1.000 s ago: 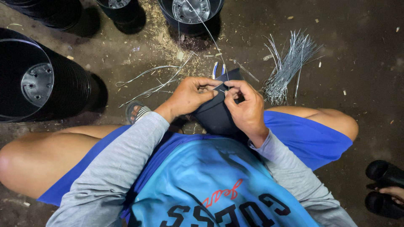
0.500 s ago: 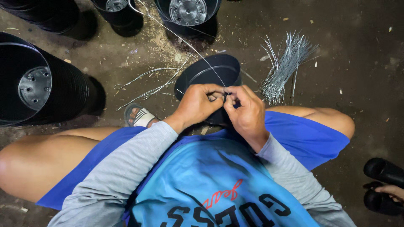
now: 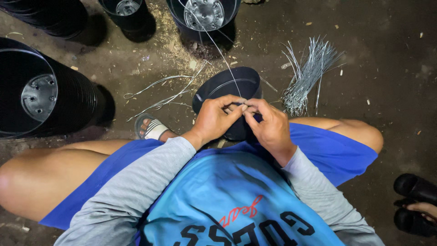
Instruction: The person sits on the floor and attaches metal wire handles to black plastic planters. They insert wire through holes in the planter rim, bend and twist the wire to secure it, and use pliers to cut and adjust the wire.
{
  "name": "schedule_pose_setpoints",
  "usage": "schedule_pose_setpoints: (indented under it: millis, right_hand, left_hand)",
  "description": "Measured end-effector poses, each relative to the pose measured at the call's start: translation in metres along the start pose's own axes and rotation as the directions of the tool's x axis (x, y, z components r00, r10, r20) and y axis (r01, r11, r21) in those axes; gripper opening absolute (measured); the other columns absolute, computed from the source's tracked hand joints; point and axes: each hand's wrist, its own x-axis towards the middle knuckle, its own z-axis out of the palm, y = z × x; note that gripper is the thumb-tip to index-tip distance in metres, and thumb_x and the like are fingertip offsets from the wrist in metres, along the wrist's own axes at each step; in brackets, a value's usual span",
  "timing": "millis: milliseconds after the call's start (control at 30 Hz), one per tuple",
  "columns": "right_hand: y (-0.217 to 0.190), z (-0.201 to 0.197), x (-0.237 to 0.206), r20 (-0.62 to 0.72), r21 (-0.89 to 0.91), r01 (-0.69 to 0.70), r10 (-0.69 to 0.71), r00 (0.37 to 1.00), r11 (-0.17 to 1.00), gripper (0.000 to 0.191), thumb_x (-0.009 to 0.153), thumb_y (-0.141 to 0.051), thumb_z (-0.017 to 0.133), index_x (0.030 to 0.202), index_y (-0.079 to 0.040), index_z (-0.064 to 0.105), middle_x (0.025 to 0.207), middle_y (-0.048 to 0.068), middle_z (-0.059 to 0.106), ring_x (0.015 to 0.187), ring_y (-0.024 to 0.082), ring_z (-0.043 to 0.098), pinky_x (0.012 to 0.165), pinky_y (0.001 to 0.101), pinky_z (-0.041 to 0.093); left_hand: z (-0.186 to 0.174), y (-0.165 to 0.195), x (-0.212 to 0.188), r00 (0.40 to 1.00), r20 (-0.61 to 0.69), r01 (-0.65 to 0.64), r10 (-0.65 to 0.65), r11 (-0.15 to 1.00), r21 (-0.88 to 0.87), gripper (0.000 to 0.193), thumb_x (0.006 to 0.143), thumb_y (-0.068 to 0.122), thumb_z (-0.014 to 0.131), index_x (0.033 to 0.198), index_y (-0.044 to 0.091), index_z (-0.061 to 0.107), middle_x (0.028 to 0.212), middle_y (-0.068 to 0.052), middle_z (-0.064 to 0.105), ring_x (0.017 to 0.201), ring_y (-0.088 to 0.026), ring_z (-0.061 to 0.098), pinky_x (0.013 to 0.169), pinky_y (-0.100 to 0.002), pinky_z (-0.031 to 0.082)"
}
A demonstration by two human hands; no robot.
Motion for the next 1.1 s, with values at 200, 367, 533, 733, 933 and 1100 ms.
schedule_pose_setpoints:
  millis: [200, 367, 533, 733, 933, 1100]
  right_hand:
    - [0.006, -0.019, 0.012, 0.124, -0.089, 0.033, -0.022, 0.992, 0.995, 0.042, 0.081, -0.012, 0.082, 0.118, 0.000, 0.067, 0.119, 0.017, 0.066, 0.087, 0.026, 0.070, 0.074, 0.0341, 0.058]
    - [0.020, -0.025, 0.013, 0.281, -0.090, 0.122, -0.092, 0.955, 0.988, 0.025, 0.081, -0.018, 0.084, 0.097, -0.004, 0.071, 0.094, 0.010, 0.068, 0.079, 0.028, 0.069, 0.067, 0.0381, 0.054]
    - [0.029, -0.019, 0.006, 0.247, -0.096, 0.151, -0.124, 0.961, 0.984, 0.022, 0.082, -0.018, 0.084, 0.088, -0.004, 0.069, 0.084, 0.010, 0.066, 0.075, 0.030, 0.067, 0.065, 0.0396, 0.052]
    - [0.035, -0.015, -0.001, 0.216, -0.097, 0.179, -0.155, 0.964, 0.979, 0.017, 0.082, -0.014, 0.083, 0.085, -0.004, 0.069, 0.083, 0.010, 0.067, 0.075, 0.029, 0.067, 0.065, 0.0386, 0.052]
    - [0.037, -0.012, -0.007, 0.211, -0.024, 0.088, -0.081, 0.974, 0.996, 0.014, 0.083, -0.010, 0.083, 0.088, -0.005, 0.072, 0.084, 0.008, 0.068, 0.072, 0.023, 0.069, 0.063, 0.0344, 0.054]
    - [0.037, -0.020, -0.002, 0.273, 0.027, -0.031, 0.022, 0.962, 0.999, 0.020, 0.080, -0.011, 0.085, 0.094, -0.003, 0.073, 0.085, 0.009, 0.067, 0.070, 0.019, 0.070, 0.061, 0.0322, 0.054]
  left_hand:
    - [-0.001, -0.003, -0.002, 0.994, 0.051, -0.105, 0.100, 0.989, 0.103, 0.017, 0.093, 0.017, 0.073, 0.105, 0.006, 0.075, 0.088, -0.008, 0.079, 0.076, -0.012, 0.075, 0.069, -0.028, 0.060]
    - [-0.006, 0.000, -0.005, 0.974, 0.150, -0.201, 0.168, 0.950, 0.239, 0.018, 0.090, 0.020, 0.074, 0.103, 0.008, 0.076, 0.089, -0.013, 0.077, 0.083, -0.027, 0.078, 0.072, -0.034, 0.060]
    - [-0.009, 0.001, -0.004, 0.957, 0.201, -0.265, 0.208, 0.908, 0.324, 0.017, 0.091, 0.021, 0.075, 0.102, 0.009, 0.076, 0.090, -0.014, 0.076, 0.082, -0.031, 0.075, 0.071, -0.037, 0.058]
    - [-0.006, -0.016, 0.001, 0.966, 0.258, -0.035, 0.006, 0.994, 0.107, 0.015, 0.090, 0.014, 0.075, 0.101, 0.005, 0.077, 0.089, -0.008, 0.079, 0.082, -0.017, 0.075, 0.075, -0.029, 0.059]
    - [0.000, -0.034, 0.007, 0.940, 0.321, 0.158, -0.116, 0.981, -0.108, 0.009, 0.090, 0.006, 0.074, 0.096, -0.001, 0.076, 0.092, -0.005, 0.079, 0.086, -0.008, 0.073, 0.080, -0.023, 0.059]
    - [0.008, -0.026, -0.001, 0.963, 0.218, 0.185, -0.159, 0.978, -0.101, 0.009, 0.090, 0.005, 0.074, 0.096, -0.001, 0.076, 0.089, -0.006, 0.079, 0.083, -0.008, 0.073, 0.075, -0.024, 0.059]
